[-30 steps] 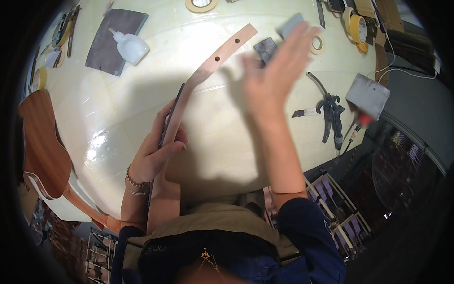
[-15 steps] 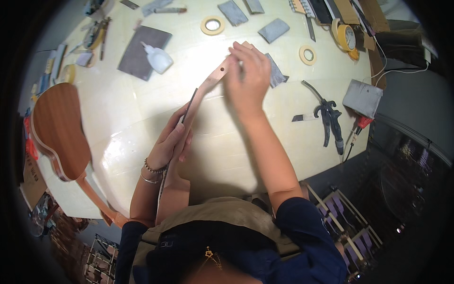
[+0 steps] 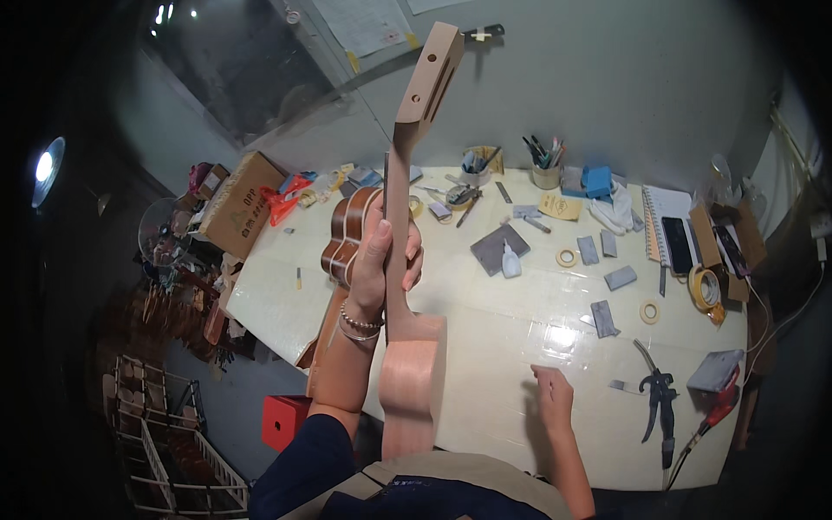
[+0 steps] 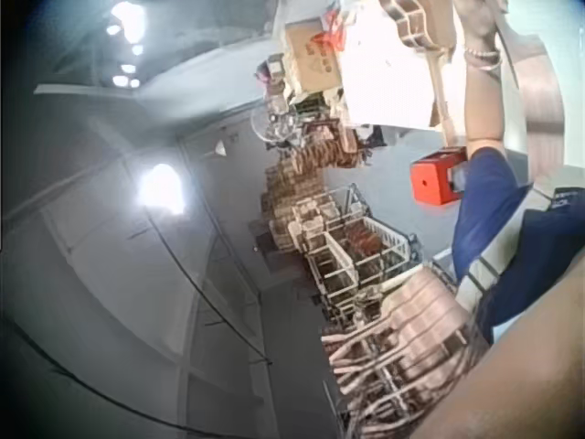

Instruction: The person sands the body and neck of an unfinished acoustic guitar using sandpaper and a power sander, then applies glue to the fretboard and sands it again. The guitar is handled repeatedly and placed back on a rack between steps.

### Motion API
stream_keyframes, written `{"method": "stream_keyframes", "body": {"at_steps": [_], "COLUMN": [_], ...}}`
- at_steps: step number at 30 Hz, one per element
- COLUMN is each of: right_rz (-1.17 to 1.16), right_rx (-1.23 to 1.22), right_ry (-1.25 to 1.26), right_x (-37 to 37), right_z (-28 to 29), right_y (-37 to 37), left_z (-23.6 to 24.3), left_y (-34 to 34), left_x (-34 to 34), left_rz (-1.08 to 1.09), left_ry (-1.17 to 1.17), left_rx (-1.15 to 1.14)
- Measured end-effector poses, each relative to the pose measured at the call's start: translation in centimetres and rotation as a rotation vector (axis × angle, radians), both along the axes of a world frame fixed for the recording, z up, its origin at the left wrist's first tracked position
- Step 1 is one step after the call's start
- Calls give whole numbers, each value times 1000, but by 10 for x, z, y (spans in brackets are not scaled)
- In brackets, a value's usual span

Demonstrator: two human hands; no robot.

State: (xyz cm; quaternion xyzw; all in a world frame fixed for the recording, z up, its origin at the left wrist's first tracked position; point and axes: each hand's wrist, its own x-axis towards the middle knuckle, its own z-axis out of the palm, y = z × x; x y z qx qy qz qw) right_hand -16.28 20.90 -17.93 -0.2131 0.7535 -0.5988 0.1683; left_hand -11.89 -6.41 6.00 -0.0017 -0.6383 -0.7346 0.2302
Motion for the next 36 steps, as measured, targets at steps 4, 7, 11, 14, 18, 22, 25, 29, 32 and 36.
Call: {"method": "stream_keyframes", "body": {"at_steps": [4,7,11,14,18,22,25,29,32,36], "right_rz": [116,171,74,171,280,386,279,346,424,513], "right_rx": [-406,-858,-1142,-1142,-1031,-876,-612,-523,-497,-409], "right_ry": [-662,-936,-1163,-1217,-1354,-1418,-1505,-1472,-1441,-1492], "right_x": [26,28,32,24,29,39,38,42,52,74], "right_z": [-35,-60,-1,-11,-14,-29,-35,-44,-51,-52], "right_y": [38,64,70,73,74,71,67,60,51,28], "left_z": [28,36,30,31,33,41,41,38,38,42], "left_y": [37,69,118,152,185,201,207,204,202,200], "left_x": [14,23,36,51,73,98,117,152,184,232], "left_rz": [197,247,286,343,418,524,609,718,821,987], "left_ry": [232,250,318,355,345,316,282,260,245,171], "left_rx": [21,183,201,108,8,-76,-125,-163,-184,-229]}}
